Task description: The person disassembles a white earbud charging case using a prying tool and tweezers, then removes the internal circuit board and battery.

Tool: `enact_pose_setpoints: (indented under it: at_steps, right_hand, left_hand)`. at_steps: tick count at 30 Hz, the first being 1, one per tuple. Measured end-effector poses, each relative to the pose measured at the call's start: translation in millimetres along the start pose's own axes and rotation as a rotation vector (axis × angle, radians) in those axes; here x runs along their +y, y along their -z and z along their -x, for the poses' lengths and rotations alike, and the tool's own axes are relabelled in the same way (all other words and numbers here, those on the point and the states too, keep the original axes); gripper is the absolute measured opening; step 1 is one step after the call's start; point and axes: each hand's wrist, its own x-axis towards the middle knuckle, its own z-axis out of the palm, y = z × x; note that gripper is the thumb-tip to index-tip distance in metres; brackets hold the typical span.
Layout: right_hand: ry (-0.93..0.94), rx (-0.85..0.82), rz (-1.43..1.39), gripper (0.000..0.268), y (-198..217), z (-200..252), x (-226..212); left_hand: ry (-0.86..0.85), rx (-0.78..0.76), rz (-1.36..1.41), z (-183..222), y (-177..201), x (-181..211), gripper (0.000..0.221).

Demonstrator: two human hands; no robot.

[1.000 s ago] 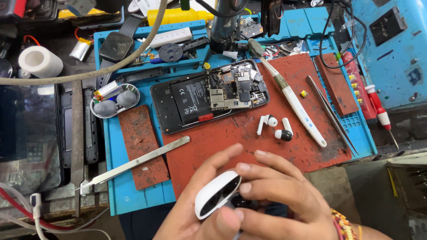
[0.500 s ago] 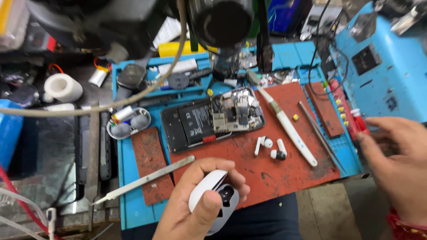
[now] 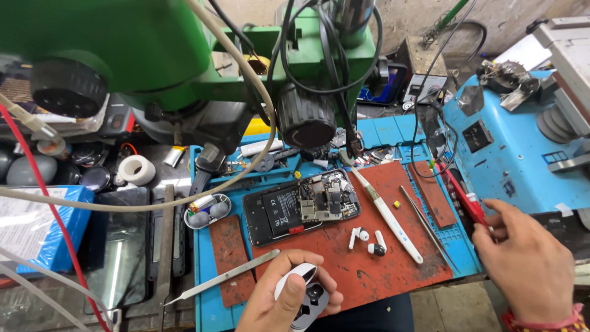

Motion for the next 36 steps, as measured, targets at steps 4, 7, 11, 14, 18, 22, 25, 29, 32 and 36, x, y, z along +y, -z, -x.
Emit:
enact_pose_setpoints:
  at_steps: [4,7,11,14,18,22,25,29,32,36]
  right_hand:
    - [-0.073,0.069,-0.227,0.033,-25,17,55]
    - [-0.152,0.058,-0.522,0.035,-58,37,121]
    - [-0.156,-0.092,-1.063,0.042,-81,68,183]
    - [-0.195,-0.456,-1.503,0.052,-69,78,177]
    - [-0.047,-0.784,-1.974,0.055,-50,90,93]
    - [0.186,-0.926,-2.170,0.056,-44,89,24]
    - [0.178,-1.084,-2.205,0.044,-59,92,11]
    - [-0.082,-0.762,-1.495,0.040,-50,136,1]
    - [0.410,-0.822,-1.142,0.041,-51,112,-3]
    - [0.419,-0.755,-0.844,0.037,-44,111,-24]
  left_hand:
    - [0.036,-0.029,0.025,-5,2,4,0.067]
    - [0.082,-0.015,0.043,-9,2,3,0.061]
    - [0.071,-0.045,0.053,-8,2,4,0.050]
    - [0.051,-0.075,0.063,-7,0,7,0.047]
    - [0.026,-0.088,0.035,-4,-3,14,0.048]
    - [-0.006,-0.041,0.020,1,-9,18,0.052]
    - [-0.026,-0.050,0.016,3,-11,20,0.052]
    - [-0.054,-0.035,-0.029,7,-15,22,0.052]
    - [-0.061,-0.026,-0.074,9,-17,25,0.052]
    - [-0.058,-0.022,-0.096,12,-20,29,0.051]
